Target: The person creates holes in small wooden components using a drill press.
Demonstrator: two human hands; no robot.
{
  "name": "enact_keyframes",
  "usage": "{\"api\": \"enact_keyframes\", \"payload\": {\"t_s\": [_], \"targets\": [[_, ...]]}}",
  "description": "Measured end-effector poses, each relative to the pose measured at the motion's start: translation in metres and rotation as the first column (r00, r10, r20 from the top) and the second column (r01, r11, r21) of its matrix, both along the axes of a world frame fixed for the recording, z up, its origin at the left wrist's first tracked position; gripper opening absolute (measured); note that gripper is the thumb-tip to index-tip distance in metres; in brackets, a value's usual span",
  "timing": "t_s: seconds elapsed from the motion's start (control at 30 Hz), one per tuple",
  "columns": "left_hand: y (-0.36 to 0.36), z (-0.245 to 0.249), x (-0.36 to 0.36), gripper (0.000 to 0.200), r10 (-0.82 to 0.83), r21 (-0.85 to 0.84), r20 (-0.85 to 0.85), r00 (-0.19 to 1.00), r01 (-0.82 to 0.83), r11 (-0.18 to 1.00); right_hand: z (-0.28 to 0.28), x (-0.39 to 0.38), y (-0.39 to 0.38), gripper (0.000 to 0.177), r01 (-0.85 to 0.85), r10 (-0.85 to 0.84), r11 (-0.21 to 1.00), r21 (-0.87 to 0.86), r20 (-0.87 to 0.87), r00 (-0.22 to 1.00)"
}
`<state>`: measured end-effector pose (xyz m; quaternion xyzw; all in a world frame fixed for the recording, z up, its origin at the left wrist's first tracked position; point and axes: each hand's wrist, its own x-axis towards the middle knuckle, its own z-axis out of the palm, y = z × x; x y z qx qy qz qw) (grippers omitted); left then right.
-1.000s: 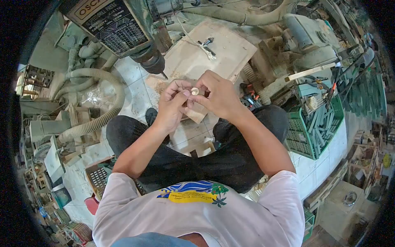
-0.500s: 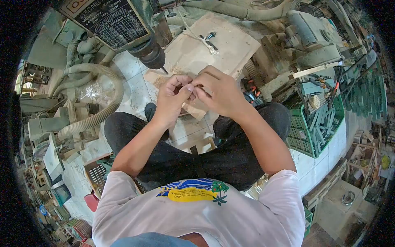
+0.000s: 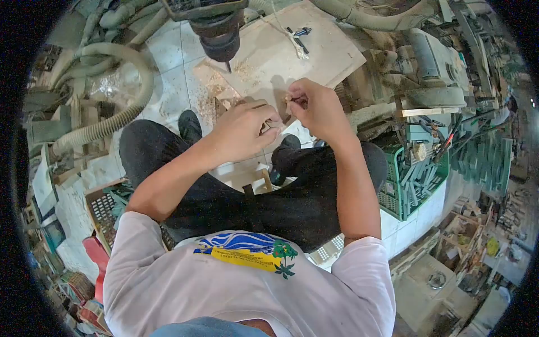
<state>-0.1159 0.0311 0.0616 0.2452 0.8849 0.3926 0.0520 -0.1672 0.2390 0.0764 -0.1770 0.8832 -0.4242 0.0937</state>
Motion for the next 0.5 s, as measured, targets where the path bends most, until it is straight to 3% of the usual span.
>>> {"api": "enact_keyframes", "payload": {"t_s": [0.07, 0.33, 0.5], "targets": [[-0.0017, 0.005, 0.0021, 0.023, -0.012, -0.011, 0.032, 0.999, 0.012, 1.0, 0.0041, -0.0005, -0.001, 0.02, 0.042, -0.039, 0.998, -0.038, 0.081, 0.996], [-0.0058, 0.0026, 0.0034, 0.024, -0.06, 0.013, 0.041, 0.997, 0.06, 0.998, 0.0099, -0.0051, -0.0049, 0.015, -0.111, 0.134, 0.984, 0.136, -0.168, 0.977], [-0.0065, 0.0056, 0.0032, 0.023, -0.098, 0.004, 0.036, 0.995, 0.098, 0.995, 0.004, -0.0058, -0.0072, 0.012, -0.105, 0.15, 0.975, 0.194, -0.232, 0.961]]}}
